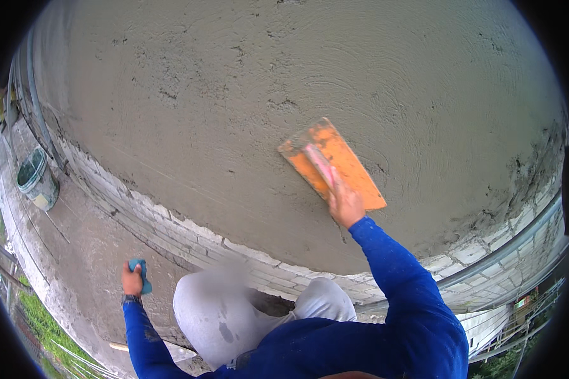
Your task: The person smooths a wet plastered wall using a trowel and sponge. They repeatedly apply the trowel to flatten the surface and use the sponge to clean the tool and refine edges.
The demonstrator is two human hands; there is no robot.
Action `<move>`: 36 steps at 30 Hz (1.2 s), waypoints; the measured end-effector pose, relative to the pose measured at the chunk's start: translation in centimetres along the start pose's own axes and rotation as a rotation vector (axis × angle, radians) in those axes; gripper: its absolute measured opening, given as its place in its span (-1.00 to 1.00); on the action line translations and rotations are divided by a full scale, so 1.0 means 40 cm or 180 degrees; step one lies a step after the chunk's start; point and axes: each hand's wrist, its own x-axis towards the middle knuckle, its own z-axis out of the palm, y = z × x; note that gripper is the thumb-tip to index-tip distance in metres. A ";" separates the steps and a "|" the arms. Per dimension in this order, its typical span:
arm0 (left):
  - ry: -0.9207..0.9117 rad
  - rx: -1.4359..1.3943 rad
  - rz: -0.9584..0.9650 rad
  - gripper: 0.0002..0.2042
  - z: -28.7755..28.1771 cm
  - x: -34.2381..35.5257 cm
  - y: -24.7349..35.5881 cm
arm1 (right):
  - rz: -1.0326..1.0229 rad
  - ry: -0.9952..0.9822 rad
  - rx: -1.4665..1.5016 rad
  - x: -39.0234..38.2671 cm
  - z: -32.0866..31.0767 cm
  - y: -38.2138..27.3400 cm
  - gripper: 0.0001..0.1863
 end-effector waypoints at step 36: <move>-0.0915 -0.0804 0.1136 -0.68 0.154 0.244 0.701 | 0.0163 0.0726 0.0736 0.829 -0.005 -0.534 -0.28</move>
